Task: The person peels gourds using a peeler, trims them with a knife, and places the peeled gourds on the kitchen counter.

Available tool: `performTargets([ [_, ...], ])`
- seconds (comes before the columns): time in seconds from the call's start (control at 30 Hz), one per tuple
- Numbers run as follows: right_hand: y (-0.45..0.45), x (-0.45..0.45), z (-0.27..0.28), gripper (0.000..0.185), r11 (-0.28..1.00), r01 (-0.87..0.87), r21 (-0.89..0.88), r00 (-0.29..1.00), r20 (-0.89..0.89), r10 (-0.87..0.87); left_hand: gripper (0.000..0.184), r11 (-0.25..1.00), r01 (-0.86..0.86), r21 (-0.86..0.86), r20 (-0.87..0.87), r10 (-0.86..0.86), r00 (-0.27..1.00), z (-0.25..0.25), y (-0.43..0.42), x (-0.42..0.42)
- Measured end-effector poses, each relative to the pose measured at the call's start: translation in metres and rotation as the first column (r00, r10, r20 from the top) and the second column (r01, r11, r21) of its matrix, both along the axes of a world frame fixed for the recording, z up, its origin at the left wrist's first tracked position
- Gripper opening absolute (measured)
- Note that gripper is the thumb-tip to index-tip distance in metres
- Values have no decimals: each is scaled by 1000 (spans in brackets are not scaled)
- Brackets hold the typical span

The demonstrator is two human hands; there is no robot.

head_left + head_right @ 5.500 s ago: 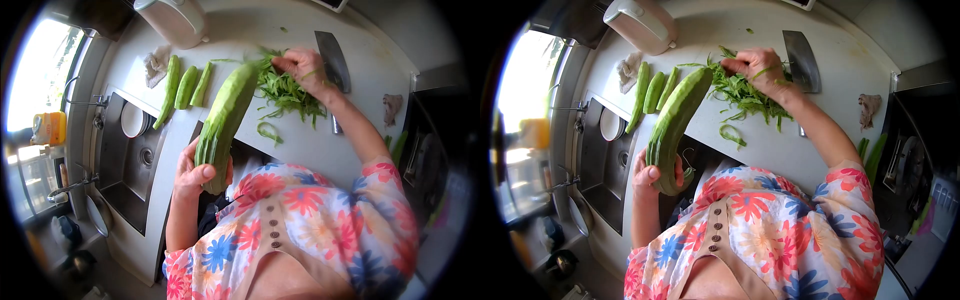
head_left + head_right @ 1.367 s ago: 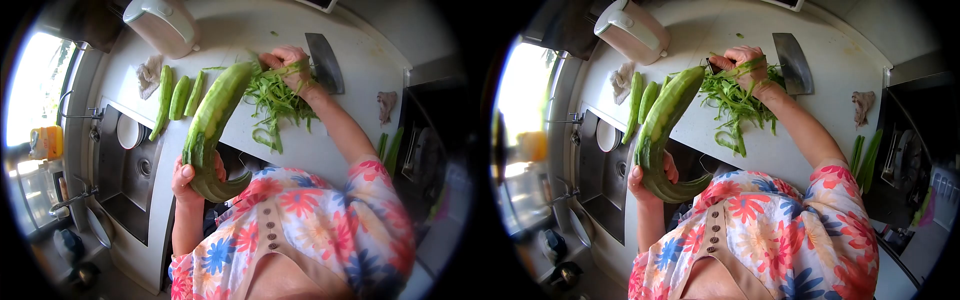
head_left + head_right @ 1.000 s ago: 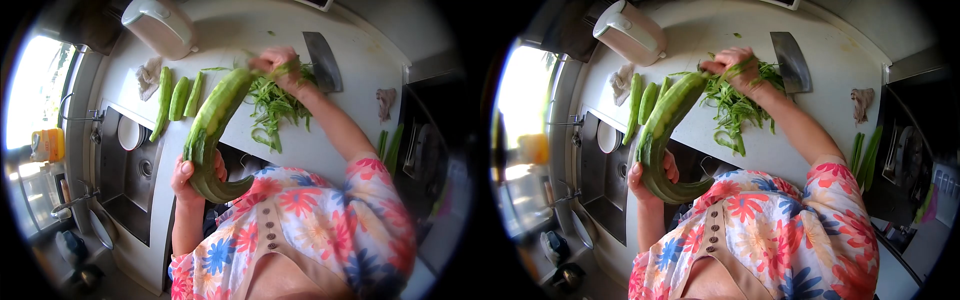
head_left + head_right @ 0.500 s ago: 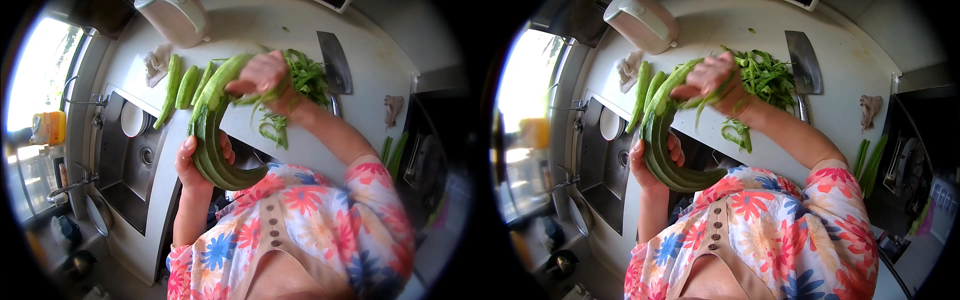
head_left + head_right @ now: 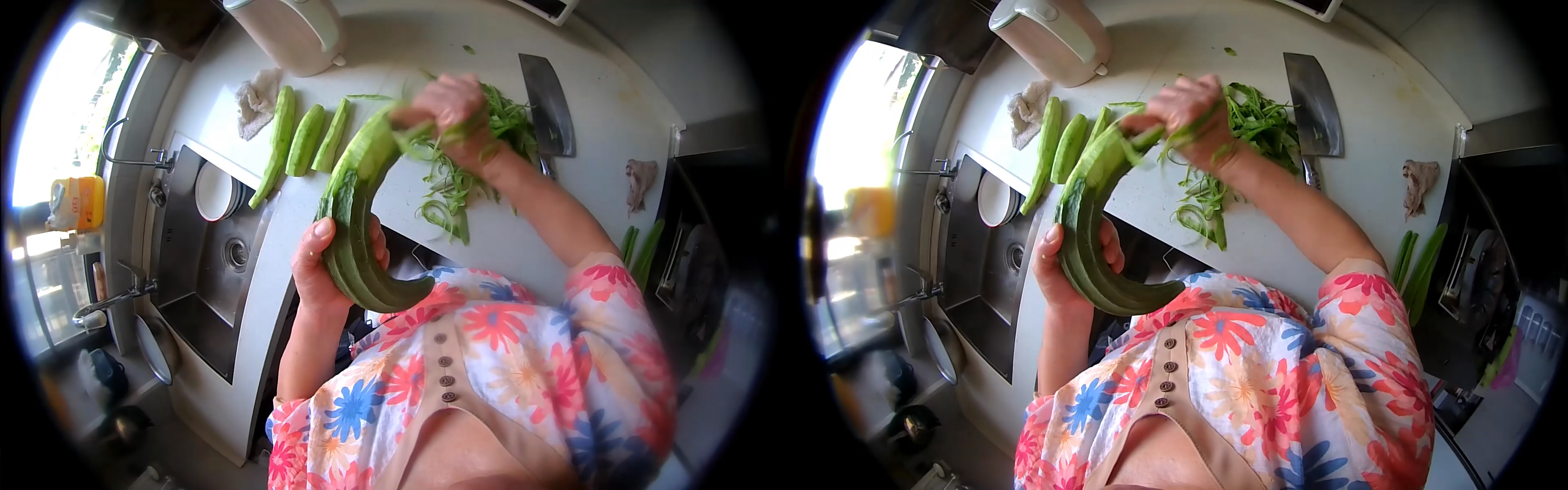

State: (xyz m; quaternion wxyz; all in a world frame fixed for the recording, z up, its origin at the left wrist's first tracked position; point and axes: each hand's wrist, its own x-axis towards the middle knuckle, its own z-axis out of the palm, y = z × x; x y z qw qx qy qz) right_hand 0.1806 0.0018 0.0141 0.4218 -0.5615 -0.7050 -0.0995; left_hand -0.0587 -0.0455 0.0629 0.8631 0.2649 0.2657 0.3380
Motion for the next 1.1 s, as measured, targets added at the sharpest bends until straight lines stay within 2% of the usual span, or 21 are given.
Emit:
performTargets([
  [0.07, 2, 28, -16, 31, 996, 83, -17, 996, 17, -83, 51, 999, -24, -45, -11, 23, 1000, 2, -4, 1],
  [0.13, -2, 32, -18, 35, 996, 93, -15, 996, -2, -93, 51, 993, -40, -108, 14, 41, 999, -3, -7, 2],
  [0.2, -1, 35, -17, 43, 995, 92, 34, 995, -47, -90, 53, 997, -31, -76, 1, 31, 1000, -4, -8, 3],
  [0.23, -1, 40, -17, 44, 992, 113, 48, 994, -13, -113, 53, 998, -28, -59, -8, 28, 1000, -4, -9, 3],
  [0.33, -6, 81, -34, 38, 971, 229, -69, 973, 34, -227, 56, 999, -42, -14, 140, 43, 989, 5, -9, -6],
  [0.37, -7, 85, -33, 41, 987, 159, -23, 987, -8, -159, 58, 999, -39, -6, 142, 39, 989, 4, -6, -10],
  [0.47, -11, 51, -6, 40, 987, -12, -160, 988, -154, -13, 57, 999, -51, -10, 78, 52, 996, 4, 1, -8],
  [0.53, -18, 9, 22, 40, 993, -116, 8, 992, -47, 116, 56, 998, -55, -27, 90, 57, 994, 2, 0, -2],
  [0.6, -25, -24, 29, 41, 983, -179, 31, 981, -69, 181, 55, 995, -75, -66, 104, 82, 991, 3, -3, 6],
  [0.7, -23, -36, 30, 39, 984, -129, 124, 990, -35, 134, 53, 994, -75, -77, 98, 82, 992, 2, -6, 9],
  [0.8, -5, -9, -4, 42, 987, -46, 156, 999, 4, 46, 54, 994, -78, -79, 93, 86, 992, -1, -10, 7],
  [0.87, 1, 33, -28, 37, 996, 91, -20, 994, -52, -92, 55, 996, -60, -71, 127, 69, 990, -2, -11, -1],
  [0.93, -6, 58, -30, 32, 982, 174, -69, 984, -7, -175, 57, 997, -71, -38, 160, 76, 984, 3, -12, -2],
  [0.97, -7, 60, -28, 28, 977, 190, -95, 978, -63, -197, 58, 997, -70, -38, 161, 75, 984, 5, -9, -3],
  [1.03, -7, 44, -14, 35, 991, 125, -52, 983, -130, -131, 58, 997, -74, -33, 112, 77, 991, 5, -7, -3],
  [1.1, -8, 18, 1, 40, 997, 71, 39, 985, -160, -64, 71, 995, -100, 5, 33, 100, 994, 7, -7, 4],
])
